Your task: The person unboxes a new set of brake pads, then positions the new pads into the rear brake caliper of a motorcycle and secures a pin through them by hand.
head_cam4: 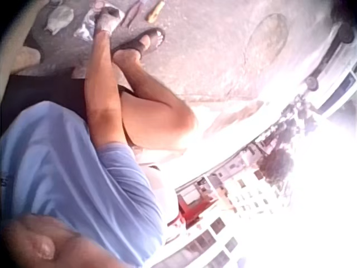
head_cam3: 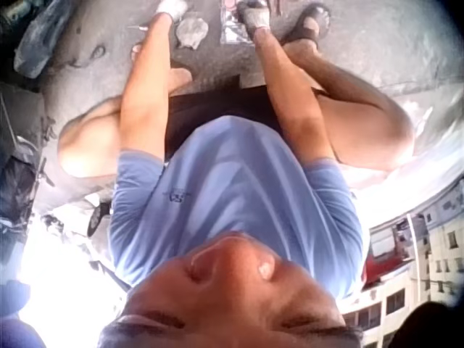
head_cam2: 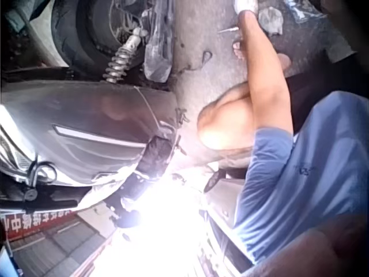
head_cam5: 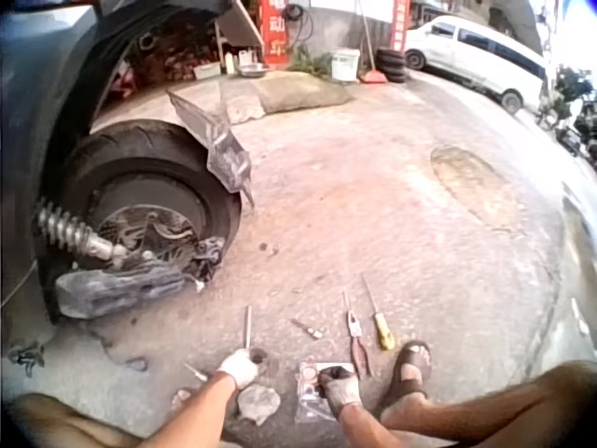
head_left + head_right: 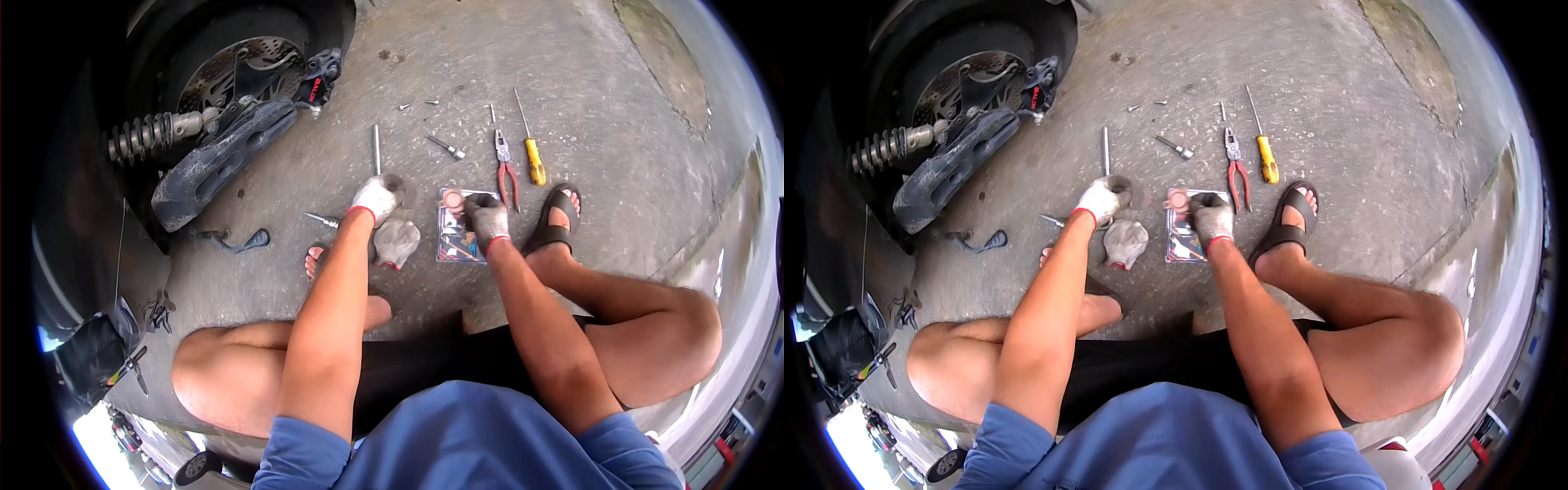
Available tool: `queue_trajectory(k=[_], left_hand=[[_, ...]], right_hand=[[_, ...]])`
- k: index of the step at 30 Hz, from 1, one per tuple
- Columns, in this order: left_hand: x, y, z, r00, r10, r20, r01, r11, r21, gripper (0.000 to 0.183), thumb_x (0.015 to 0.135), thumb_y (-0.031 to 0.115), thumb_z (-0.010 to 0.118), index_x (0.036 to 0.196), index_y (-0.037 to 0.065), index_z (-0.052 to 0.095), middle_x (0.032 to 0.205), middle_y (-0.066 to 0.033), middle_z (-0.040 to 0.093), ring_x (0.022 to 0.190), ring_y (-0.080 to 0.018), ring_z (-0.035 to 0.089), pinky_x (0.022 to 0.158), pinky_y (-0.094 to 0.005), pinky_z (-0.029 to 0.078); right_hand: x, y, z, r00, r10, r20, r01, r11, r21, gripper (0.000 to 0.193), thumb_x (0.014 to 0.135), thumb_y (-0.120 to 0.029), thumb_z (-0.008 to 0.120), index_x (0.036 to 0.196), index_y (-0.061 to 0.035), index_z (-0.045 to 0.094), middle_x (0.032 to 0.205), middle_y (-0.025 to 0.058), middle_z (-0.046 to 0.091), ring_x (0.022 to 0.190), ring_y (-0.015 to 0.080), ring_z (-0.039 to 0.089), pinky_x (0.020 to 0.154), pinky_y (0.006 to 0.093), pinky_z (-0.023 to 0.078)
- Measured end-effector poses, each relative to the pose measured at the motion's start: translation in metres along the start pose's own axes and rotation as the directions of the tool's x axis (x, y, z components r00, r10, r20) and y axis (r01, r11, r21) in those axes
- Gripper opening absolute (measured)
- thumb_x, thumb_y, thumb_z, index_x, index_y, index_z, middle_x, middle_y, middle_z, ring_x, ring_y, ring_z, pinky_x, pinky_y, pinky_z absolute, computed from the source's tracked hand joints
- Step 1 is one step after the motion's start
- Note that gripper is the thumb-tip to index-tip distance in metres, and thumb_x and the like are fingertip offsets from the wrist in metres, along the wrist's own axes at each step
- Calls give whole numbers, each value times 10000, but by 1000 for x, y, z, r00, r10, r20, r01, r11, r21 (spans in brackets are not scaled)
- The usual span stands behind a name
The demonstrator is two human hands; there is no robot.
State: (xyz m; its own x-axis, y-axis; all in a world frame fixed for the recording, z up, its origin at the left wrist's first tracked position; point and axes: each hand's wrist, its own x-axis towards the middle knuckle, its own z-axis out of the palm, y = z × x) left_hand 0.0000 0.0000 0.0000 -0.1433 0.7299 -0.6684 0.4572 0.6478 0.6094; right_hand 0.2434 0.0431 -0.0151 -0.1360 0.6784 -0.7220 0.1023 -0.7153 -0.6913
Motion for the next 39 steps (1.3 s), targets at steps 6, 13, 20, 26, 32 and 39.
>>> queue_trajectory(k=[6, 13, 20, 26, 32, 39], left_hand=[[8, -3, 7, 900, 47, -433, -5, 995, 97, 312, 820, 212, 611, 1111, 135, 695, 1053, -190, 690, 1018, -347, 656, 890, -404, 509], [11, 18, 63, 998, -58, 11, 52, 945, 322, 318, 815, 218, 583, 1002, -4, 713, 1028, -239, 685, 962, -343, 679, 843, -399, 521], [-21, 81, 99, 981, -69, 182, -6, 924, 382, 358, 779, 219, 560, 969, -50, 701, 1030, -299, 661, 1001, -385, 662, 843, -425, 522], [-16, 38, 102, 989, -108, 100, 65, 931, 358, 333, 818, 211, 538, 991, -27, 693, 1053, -278, 663, 1009, -378, 656, 848, -435, 520], [5, 19, 115, 994, -59, 88, 46, 988, 144, 367, 822, 305, 642, 916, -48, 682, 814, -210, 683, 774, -296, 666, 697, -399, 509], [9, 28, 105, 999, -4, -51, 0, 998, -70, 521, 861, 358, 659, 1159, -69, 633, 941, -188, 699, 842, -260, 669, 739, -366, 511]], right_hand=[[0, 4, 3, 994, -95, -47, 88, 988, -126, 185, 852, -33, 662, 1035, -8, 669, 863, 83, 683, 697, 157, 647, 627, 281, 527], [1, 27, -58, 854, -189, -484, -92, 862, -499, 236, 800, -114, 561, 982, -80, 706, 940, 193, 712, 885, 319, 701, 777, 391, 540], [29, 57, -91, 894, -254, -370, -126, 649, -750, 324, 796, -166, 557, 1056, -9, 669, 960, 230, 701, 883, 326, 699, 757, 389, 546], [15, 33, -81, 994, 61, -93, -88, 944, -319, 326, 827, -180, 610, 1076, 26, 654, 920, 128, 703, 740, 245, 665, 659, 367, 530], [0, 2, -70, 983, -172, -59, 157, 967, -199, 404, 898, -252, 635, 1202, 14, 637, 970, 120, 705, 860, 203, 644, 784, 310, 505], [-4, -29, -55, 892, -451, 35, 429, 819, -381, 335, 949, -284, 567, 1113, -13, 678, 892, 138, 695, 821, 191, 623, 764, 324, 489]])
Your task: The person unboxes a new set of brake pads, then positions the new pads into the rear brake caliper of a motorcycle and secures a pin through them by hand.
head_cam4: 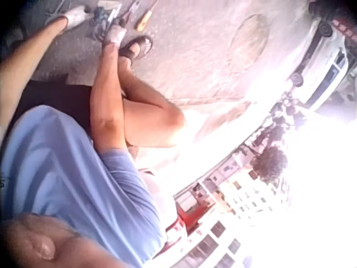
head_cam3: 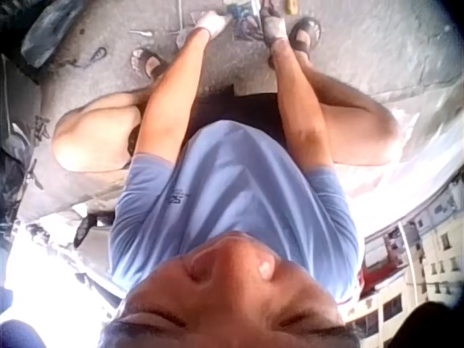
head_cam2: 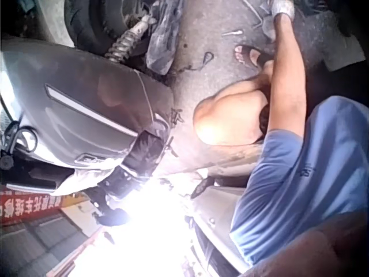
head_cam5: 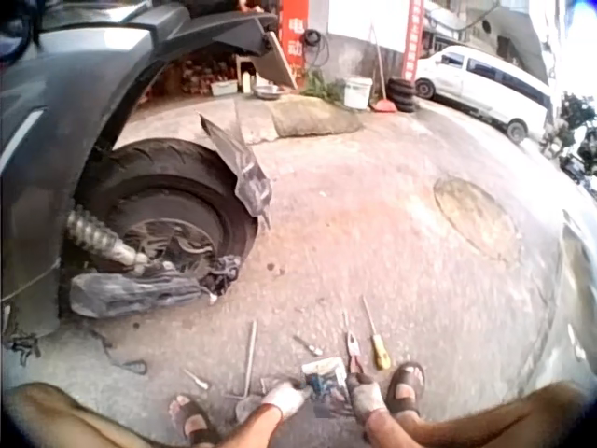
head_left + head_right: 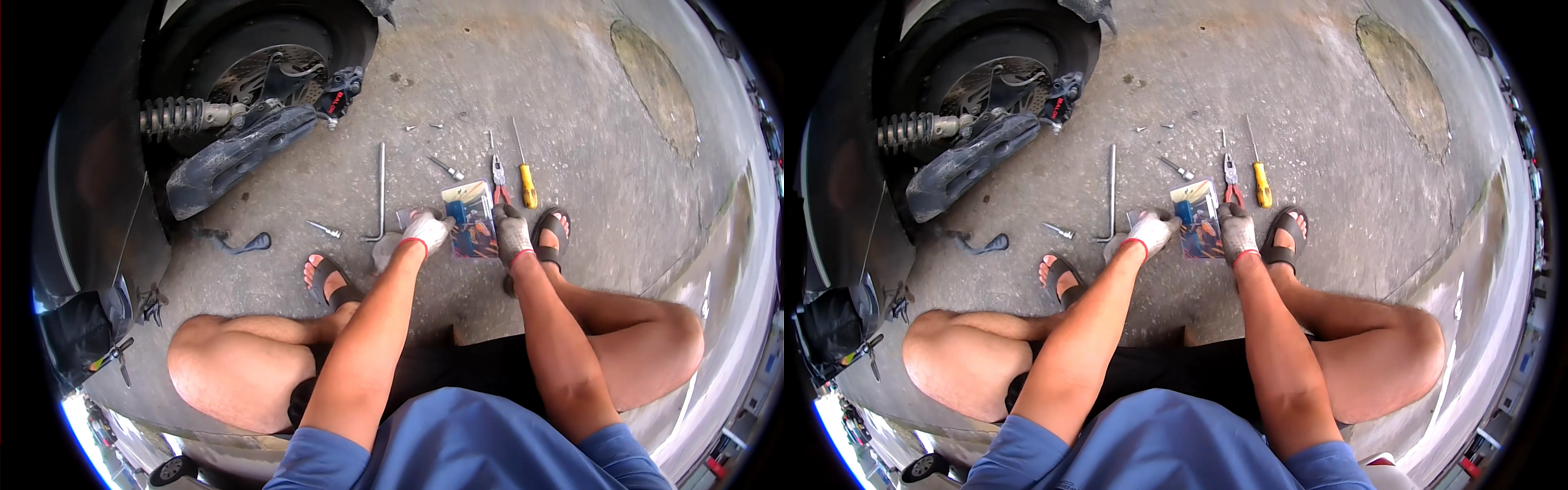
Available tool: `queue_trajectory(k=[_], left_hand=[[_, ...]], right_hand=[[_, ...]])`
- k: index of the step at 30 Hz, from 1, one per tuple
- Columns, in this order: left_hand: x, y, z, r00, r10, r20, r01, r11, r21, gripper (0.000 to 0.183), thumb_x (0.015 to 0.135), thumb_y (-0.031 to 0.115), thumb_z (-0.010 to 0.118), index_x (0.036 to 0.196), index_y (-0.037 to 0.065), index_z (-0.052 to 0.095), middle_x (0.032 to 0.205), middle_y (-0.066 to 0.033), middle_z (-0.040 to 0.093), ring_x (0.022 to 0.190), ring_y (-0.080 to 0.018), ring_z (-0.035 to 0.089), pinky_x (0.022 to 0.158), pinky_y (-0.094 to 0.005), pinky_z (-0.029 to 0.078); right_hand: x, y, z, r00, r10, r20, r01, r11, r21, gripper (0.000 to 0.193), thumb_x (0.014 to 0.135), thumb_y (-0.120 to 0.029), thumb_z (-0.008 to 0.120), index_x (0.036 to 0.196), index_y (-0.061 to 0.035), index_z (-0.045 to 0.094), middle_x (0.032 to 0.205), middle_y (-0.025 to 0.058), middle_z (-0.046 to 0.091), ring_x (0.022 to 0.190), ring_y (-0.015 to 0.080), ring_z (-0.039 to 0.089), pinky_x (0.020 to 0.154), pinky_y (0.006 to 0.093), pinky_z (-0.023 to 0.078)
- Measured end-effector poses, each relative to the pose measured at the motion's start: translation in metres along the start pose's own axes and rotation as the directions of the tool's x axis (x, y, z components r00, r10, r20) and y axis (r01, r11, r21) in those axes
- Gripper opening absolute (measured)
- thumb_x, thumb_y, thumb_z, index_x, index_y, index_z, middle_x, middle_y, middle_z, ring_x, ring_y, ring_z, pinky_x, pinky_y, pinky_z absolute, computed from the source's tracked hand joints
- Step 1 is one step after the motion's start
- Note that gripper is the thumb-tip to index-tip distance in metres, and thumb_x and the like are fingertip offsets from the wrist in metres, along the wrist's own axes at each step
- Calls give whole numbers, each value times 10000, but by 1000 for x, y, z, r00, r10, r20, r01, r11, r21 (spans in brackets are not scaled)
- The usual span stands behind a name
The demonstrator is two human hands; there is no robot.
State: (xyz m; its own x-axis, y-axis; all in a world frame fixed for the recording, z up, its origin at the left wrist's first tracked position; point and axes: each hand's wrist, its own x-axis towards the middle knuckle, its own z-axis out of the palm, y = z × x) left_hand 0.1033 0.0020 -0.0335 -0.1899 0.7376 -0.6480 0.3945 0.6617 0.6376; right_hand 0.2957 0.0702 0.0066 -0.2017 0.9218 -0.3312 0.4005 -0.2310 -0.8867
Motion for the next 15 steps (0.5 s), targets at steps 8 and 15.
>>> queue_trajectory(k=[8, 15], left_hand=[[-5, 0, -15, 1000, -10, -10, 2, 833, -553, 727, 820, 403, 737, 1255, -141, 528, 1297, -292, 562, 1198, -349, 568, 1010, -387, 437], [-13, 9, -27, 995, -26, -97, -42, 769, -638, 567, 763, 200, 776, 1174, -131, 570, 1123, -240, 663, 1022, -280, 645, 868, -367, 513]], right_hand=[[12, -4, 4, 924, 335, 187, -376, 697, 610, 397, 978, -240, 561, 1278, 21, 560, 1044, 137, 673, 885, 197, 658, 754, 301, 530], [11, -4, 0, 939, 323, 120, -336, 779, 530, 343, 1007, -188, 491, 1293, -1, 521, 1111, 99, 651, 954, 198, 652, 796, 313, 544]])
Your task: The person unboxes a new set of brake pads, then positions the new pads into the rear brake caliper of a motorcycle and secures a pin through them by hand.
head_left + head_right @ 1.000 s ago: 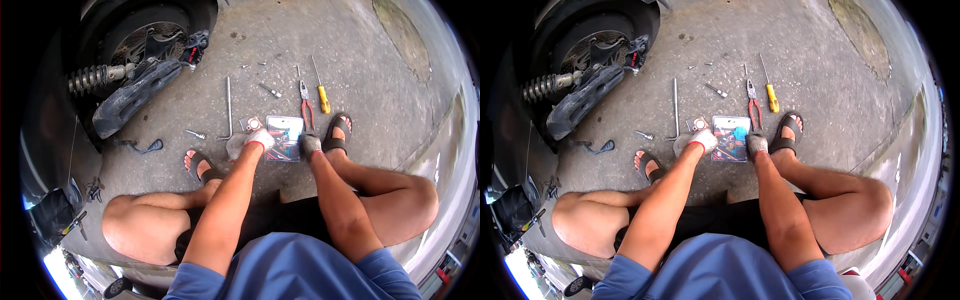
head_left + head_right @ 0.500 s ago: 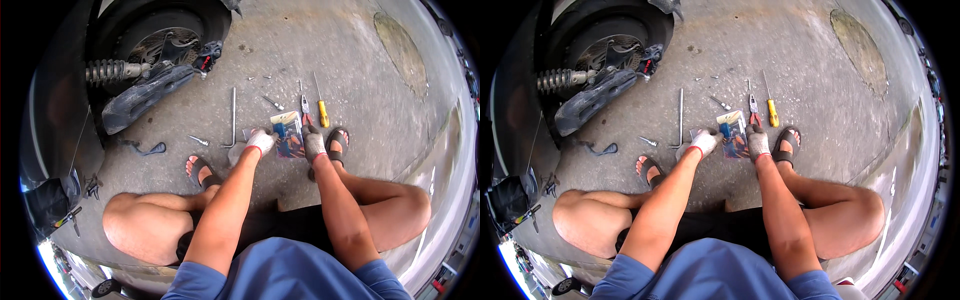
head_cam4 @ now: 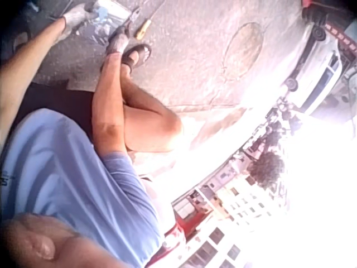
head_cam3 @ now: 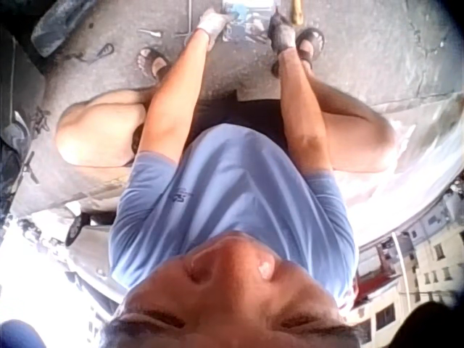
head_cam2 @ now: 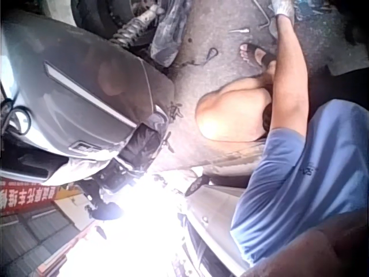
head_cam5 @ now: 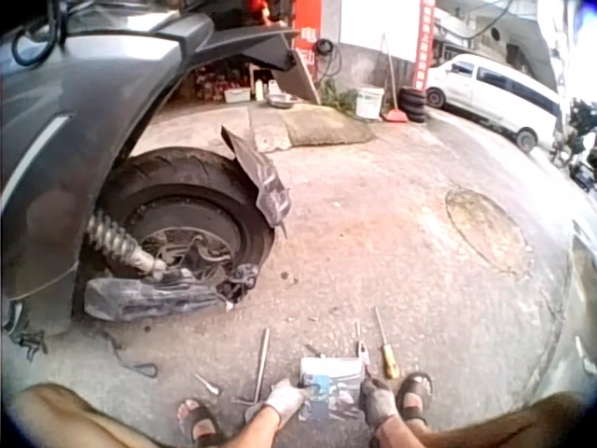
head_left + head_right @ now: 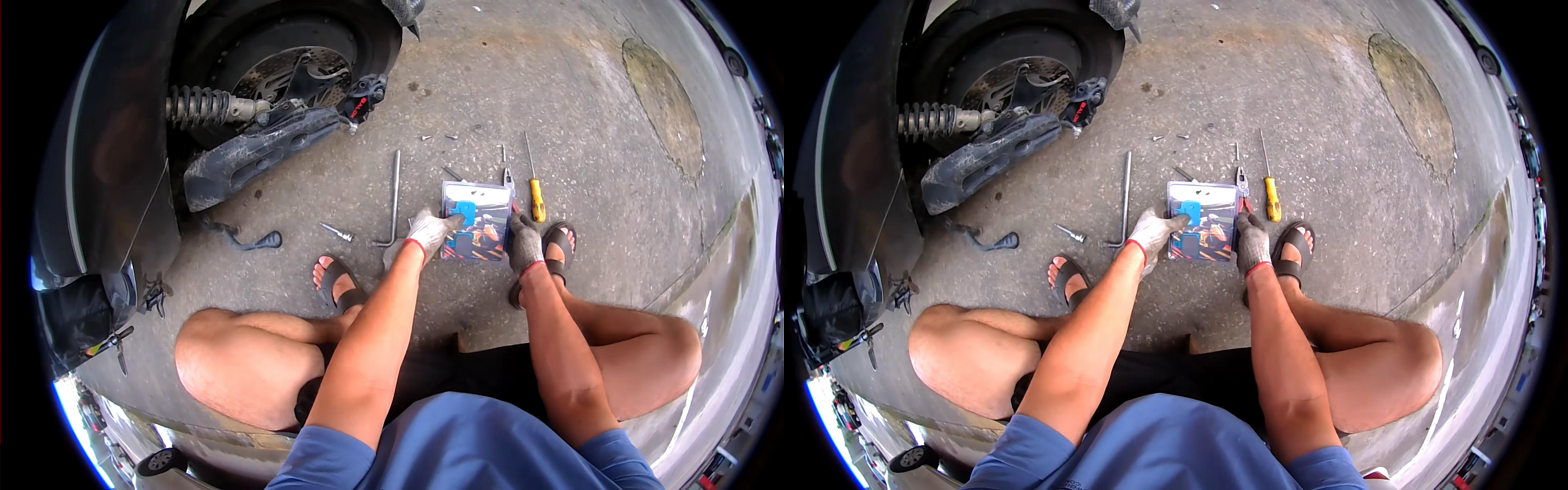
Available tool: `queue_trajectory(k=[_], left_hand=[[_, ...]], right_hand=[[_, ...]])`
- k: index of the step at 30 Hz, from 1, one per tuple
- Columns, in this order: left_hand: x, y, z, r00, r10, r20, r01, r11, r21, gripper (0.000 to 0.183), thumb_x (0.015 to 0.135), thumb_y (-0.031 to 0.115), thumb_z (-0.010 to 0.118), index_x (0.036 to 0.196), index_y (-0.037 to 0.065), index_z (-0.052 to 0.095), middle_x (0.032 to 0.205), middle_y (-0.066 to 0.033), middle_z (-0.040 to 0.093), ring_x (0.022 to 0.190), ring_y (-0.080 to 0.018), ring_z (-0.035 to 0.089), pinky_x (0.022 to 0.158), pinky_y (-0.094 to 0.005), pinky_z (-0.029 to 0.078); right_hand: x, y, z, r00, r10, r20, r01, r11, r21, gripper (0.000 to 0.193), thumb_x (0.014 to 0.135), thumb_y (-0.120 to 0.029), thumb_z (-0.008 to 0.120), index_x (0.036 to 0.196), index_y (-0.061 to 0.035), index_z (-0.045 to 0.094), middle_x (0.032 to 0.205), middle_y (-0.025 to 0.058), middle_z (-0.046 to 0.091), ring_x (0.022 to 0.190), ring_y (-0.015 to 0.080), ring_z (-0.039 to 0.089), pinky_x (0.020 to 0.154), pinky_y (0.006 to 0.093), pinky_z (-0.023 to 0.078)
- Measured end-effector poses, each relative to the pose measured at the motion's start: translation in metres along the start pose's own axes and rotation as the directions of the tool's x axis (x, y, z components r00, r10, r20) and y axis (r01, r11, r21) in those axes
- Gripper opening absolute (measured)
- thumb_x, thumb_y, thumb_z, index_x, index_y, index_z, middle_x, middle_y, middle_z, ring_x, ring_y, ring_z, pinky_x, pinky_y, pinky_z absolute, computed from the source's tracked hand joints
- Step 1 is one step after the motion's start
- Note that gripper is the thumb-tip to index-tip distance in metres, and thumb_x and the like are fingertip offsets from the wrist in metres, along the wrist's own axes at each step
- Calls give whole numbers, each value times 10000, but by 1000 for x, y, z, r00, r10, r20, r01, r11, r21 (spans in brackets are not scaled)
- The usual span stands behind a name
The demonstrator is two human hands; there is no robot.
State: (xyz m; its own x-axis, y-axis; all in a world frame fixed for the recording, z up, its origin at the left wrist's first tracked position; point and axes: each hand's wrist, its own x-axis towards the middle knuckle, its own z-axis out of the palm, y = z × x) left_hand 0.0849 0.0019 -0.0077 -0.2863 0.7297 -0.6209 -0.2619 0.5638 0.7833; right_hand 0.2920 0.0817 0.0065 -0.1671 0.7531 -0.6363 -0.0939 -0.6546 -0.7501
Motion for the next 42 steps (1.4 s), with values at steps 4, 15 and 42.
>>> queue_trajectory(k=[4, 15, 42], left_hand=[[-24, 25, 3, 996, 48, 80, -49, 999, 16, 500, 763, 174, 757, 1190, -43, 614, 1135, -181, 676, 1008, -251, 651, 867, -363, 514], [-24, 41, -3, 973, 132, 187, -166, 970, 178, 453, 804, 189, 735, 1214, 29, 629, 1124, -135, 689, 1005, -221, 644, 861, -365, 498], [-37, 82, 10, 969, 198, 150, -248, 721, 647, 561, 770, 230, 738, 1281, 54, 589, 1242, -195, 627, 1162, -323, 602, 987, -388, 473]], right_hand=[[-18, -14, 16, 991, -55, -123, 63, 996, 65, 403, 947, -243, 607, 1233, 40, 592, 973, 86, 678, 769, 145, 638, 644, 271, 509], [-10, -48, 17, 924, -195, 328, 369, 678, -636, 246, 852, -182, 695, 1054, -42, 691, 858, 39, 686, 751, 146, 618, 674, 289, 502], [-8, -28, 20, 933, -271, 236, 336, 426, -840, 267, 790, -152, 679, 1013, -6, 649, 915, 193, 694, 877, 299, 684, 789, 361, 522]])
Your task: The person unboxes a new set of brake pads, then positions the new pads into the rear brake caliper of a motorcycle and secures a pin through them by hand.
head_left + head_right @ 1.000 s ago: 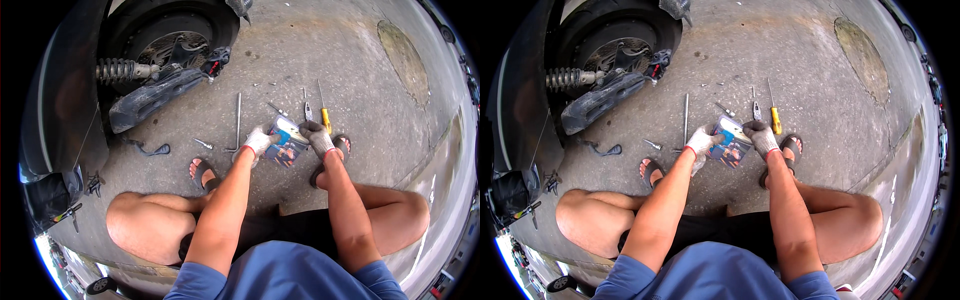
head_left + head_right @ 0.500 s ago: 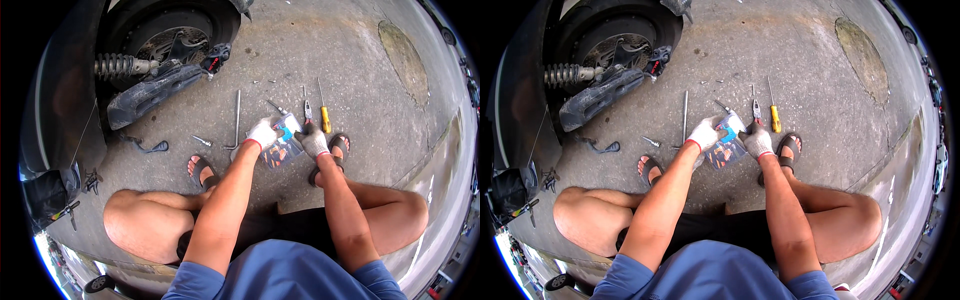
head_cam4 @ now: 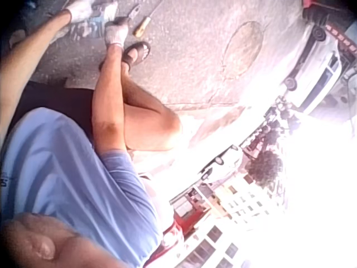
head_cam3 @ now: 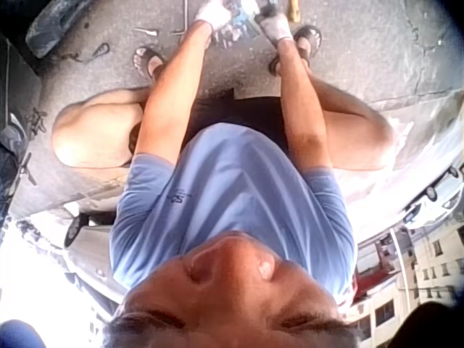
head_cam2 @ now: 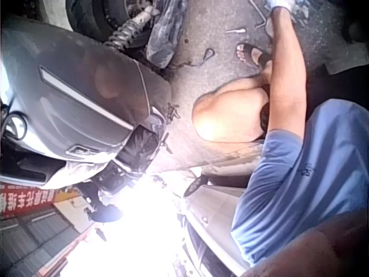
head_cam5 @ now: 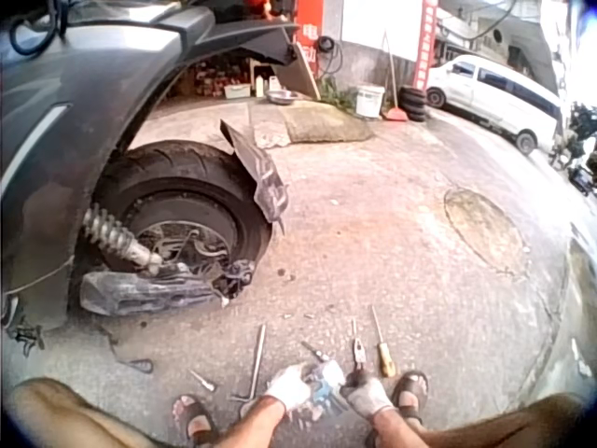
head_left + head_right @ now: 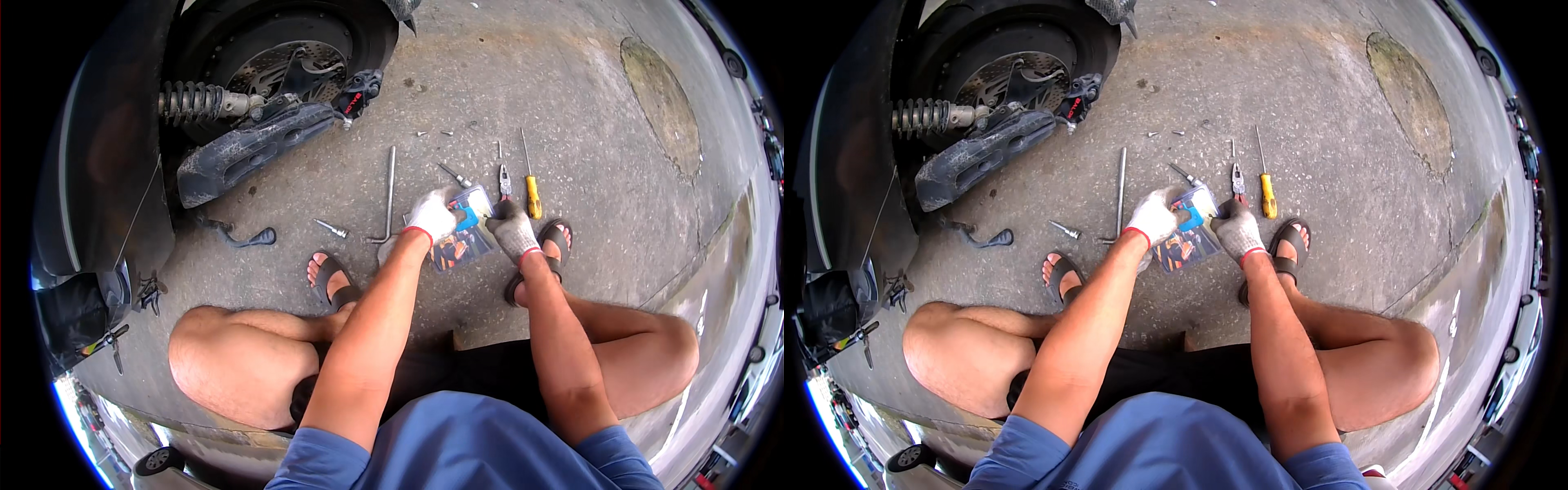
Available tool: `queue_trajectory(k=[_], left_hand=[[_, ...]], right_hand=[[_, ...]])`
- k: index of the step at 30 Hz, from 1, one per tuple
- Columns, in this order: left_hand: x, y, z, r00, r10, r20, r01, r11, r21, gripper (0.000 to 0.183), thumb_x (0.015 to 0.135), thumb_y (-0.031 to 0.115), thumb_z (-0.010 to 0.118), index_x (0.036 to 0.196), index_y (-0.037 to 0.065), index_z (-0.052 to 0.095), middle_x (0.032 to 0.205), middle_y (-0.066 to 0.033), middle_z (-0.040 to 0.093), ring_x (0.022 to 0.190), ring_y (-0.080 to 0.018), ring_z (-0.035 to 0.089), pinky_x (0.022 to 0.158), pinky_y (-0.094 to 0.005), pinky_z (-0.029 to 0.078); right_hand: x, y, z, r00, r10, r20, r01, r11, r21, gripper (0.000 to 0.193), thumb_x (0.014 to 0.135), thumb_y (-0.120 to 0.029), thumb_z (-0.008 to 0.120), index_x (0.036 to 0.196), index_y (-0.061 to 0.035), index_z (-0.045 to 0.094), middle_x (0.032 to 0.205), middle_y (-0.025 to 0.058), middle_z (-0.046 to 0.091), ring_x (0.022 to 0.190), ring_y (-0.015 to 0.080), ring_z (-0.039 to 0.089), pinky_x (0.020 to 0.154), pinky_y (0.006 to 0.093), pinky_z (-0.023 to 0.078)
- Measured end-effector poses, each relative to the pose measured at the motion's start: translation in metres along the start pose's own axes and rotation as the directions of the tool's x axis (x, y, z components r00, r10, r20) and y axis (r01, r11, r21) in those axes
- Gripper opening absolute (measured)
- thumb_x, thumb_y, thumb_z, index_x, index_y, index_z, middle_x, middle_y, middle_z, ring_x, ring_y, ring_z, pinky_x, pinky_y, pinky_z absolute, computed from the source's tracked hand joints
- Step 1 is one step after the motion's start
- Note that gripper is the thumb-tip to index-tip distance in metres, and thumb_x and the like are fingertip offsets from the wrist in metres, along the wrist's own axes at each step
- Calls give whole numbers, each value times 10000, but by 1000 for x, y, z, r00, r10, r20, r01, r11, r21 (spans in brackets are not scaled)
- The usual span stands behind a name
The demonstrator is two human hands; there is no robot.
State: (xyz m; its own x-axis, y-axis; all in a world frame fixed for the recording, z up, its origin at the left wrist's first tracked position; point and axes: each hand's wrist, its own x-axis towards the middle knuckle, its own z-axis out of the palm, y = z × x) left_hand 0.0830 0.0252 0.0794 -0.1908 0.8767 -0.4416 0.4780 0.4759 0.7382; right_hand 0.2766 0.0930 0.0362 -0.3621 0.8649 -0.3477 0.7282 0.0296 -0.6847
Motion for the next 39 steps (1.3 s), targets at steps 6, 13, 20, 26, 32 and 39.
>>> queue_trajectory(k=[6, 13, 20, 26, 32, 39], left_hand=[[0, -7, 2, 1000, 13, 12, -12, 999, -35, 565, 769, 221, 741, 1282, 43, 586, 1235, -194, 633, 1157, -317, 607, 987, -384, 473], [7, -18, 8, 999, 27, 39, -24, 997, -68, 442, 753, 243, 712, 1171, 111, 656, 1112, -164, 685, 1038, -327, 652, 886, -396, 512], [10, -29, 13, 996, 49, -79, -62, 985, -161, 536, 811, 248, 720, 1283, 39, 577, 1203, -200, 648, 1101, -303, 637, 947, -374, 488], [21, -2, 6, 964, -161, -210, 35, 864, -502, 551, 880, 419, 632, 1271, 37, 563, 1189, -167, 657, 1087, -320, 638, 915, -453, 503], [17, 21, -8, 970, 129, 205, 205, 8, -979, 573, 967, 453, 387, 1324, 21, 508, 1299, -190, 575, 1108, -355, 617, 971, -548, 482], [18, 14, -6, 963, -198, 183, 241, 328, -913, 484, 953, 371, 342, 1212, 59, 606, 1121, -143, 666, 1003, -280, 644, 698, -521, 495]], right_hand=[[-5, -2, -9, 988, 24, 153, -61, 968, 243, 306, 774, -123, 706, 1049, 7, 683, 905, 119, 703, 852, 203, 654, 785, 310, 502], [-12, -9, -16, 969, 86, 230, -159, 934, 320, 325, 778, -101, 716, 1080, 17, 684, 955, 82, 700, 876, 172, 633, 818, 301, 485], [-17, -30, -17, 989, -35, 144, -5, 964, 265, 351, 797, -93, 704, 1131, -2, 649, 964, 96, 702, 909, 178, 643, 826, 299, 491], [-17, -71, -14, 931, -158, -330, 220, 962, 160, 155, 759, -22, 660, 909, -59, 661, 893, 146, 680, 817, 292, 666, 753, 345, 511], [-12, -75, -15, 726, -543, -422, 521, 835, -178, 280, 649, 47, 637, 878, -110, 673, 987, 95, 670, 949, 332, 618, 856, 415, 486], [-18, -63, -10, 821, -529, -215, 548, 836, 35, 286, 695, 11, 692, 951, -116, 692, 1086, 88, 663, 1044, 326, 617, 905, 389, 489]])
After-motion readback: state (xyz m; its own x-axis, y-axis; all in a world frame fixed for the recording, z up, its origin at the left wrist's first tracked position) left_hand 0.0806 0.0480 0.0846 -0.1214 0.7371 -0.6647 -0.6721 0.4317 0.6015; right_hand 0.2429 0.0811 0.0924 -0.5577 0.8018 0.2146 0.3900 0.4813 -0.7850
